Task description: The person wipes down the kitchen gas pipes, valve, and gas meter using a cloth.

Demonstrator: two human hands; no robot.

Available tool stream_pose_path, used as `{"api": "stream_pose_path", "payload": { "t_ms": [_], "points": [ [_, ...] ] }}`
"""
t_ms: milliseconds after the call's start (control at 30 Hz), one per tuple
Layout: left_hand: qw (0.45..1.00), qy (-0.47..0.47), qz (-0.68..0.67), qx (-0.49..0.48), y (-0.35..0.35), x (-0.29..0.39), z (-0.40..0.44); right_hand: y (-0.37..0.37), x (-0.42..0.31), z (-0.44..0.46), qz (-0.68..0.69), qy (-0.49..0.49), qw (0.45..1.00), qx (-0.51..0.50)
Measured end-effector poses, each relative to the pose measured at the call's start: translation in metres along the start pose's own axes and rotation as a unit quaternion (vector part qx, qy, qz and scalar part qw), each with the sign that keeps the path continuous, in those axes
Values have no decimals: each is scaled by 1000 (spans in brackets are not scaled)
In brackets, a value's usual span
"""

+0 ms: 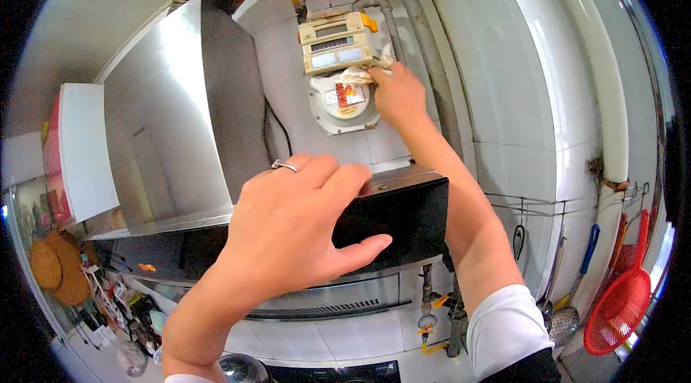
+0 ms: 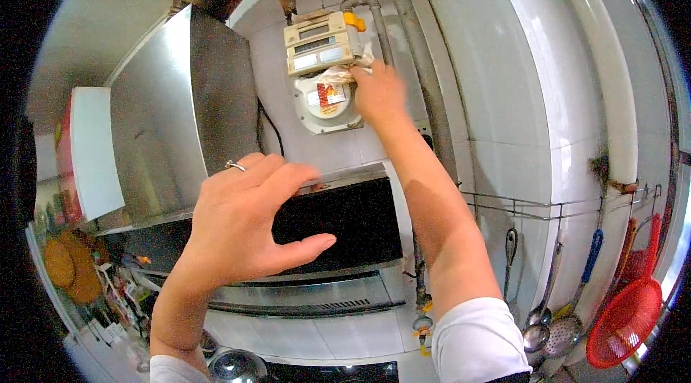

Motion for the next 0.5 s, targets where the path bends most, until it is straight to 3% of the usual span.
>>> {"api": "stream_pose_path", "payload": {
  "t_ms": [167,233,333,500],
  "points": [
    [1000,14,-13,17,-1,0,-1,2,11,10,40,86,994,-59],
    [1000,12,-11,15,-1,1,-2,7,37,10,50,209,969,-121],
    [1000,11,0,14,-1,-1,-4,-1,76,8,73,254,962,-71],
    [1000,19,0,8,2,0,-3,-12,77,10,121,168,978,16]
  ]
}}
Point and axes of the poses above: each hand's wrist, its own z-axis towards the middle knuckle, its own y-axis out of the palm, x = y × z, the point moved 10 cm from there along z, towards the middle knuckle, and after that the axes turned 5 degrees about y, right-handed, at the moved point
